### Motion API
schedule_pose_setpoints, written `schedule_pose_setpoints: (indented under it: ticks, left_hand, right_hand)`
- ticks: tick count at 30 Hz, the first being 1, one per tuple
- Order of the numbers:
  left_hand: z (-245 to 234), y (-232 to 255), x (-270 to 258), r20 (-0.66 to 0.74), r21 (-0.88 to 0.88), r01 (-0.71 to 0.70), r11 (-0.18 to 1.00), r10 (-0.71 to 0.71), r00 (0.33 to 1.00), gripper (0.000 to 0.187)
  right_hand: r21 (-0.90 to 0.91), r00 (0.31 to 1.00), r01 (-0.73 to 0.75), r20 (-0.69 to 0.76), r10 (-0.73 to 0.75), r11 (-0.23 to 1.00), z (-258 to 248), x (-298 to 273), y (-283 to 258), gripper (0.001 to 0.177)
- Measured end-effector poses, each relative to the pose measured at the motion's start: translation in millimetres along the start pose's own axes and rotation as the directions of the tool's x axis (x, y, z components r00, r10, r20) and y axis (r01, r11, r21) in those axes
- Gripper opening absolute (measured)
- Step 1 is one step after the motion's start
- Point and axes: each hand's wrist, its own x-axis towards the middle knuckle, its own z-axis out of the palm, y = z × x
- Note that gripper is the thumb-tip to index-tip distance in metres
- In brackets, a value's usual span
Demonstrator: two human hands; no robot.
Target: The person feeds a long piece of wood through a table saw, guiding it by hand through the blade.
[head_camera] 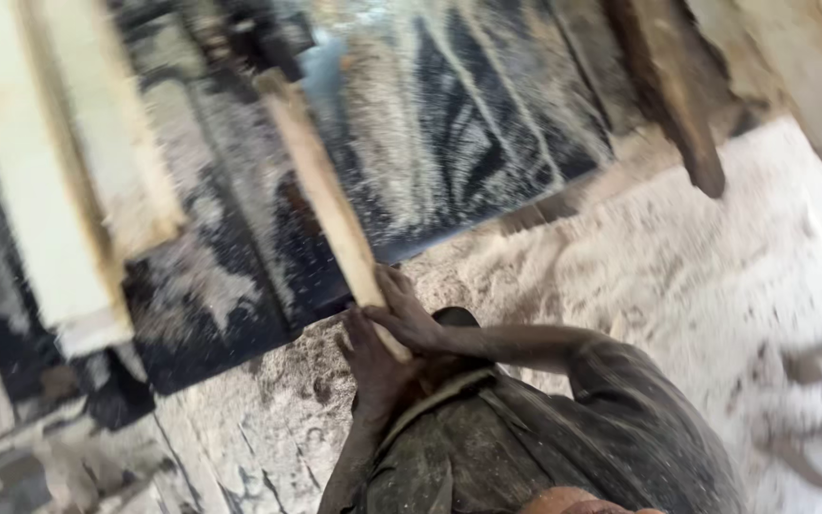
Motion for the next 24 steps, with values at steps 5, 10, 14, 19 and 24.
schedule_pose_setpoints:
  ticks: [5, 10, 14, 19, 24]
  left_hand:
    - [23.1, -41.5, 23.0, 0.047, 0.177, -0.005, 0.984, -0.003, 0.999, 0.124]
    - [19.8, -63.0, 45.7, 0.205, 0.447, 0.025, 0.894, -0.13, 0.97, 0.129]
    - [4.3, -73.0, 45.3, 0.108, 0.245, -0.048, 0.968, 0.022, 0.994, 0.14]
    - [-2.6, -73.7, 83.6, 0.429, 0.76, -0.202, 0.618, -0.243, 0.87, 0.144]
    - [11.4, -51.5, 147.9, 0.213, 0.497, 0.013, 0.868, -0.136, 0.968, 0.138]
  right_hand:
    - [-0.206, 0.844, 0.254, -0.43, -0.321, 0.945, -69.9, 65.2, 39.4, 0.067]
    - [0.011, 0.145, -0.094, -0.989, 0.025, 0.995, -339.9, 22.3, 164.1, 0.076]
    - [0.158, -0.348, 0.068, -0.922, 0.172, 0.985, -508.7, -135.3, 203.7, 0.087]
    - [0.639, -0.045, 0.489, -0.661, 0.749, 0.593, -604.4, -209.4, 188.2, 0.113]
    - [0.754, 0.302, 0.458, -0.63, 0.716, 0.47, -652.8, -205.3, 189.5, 0.101]
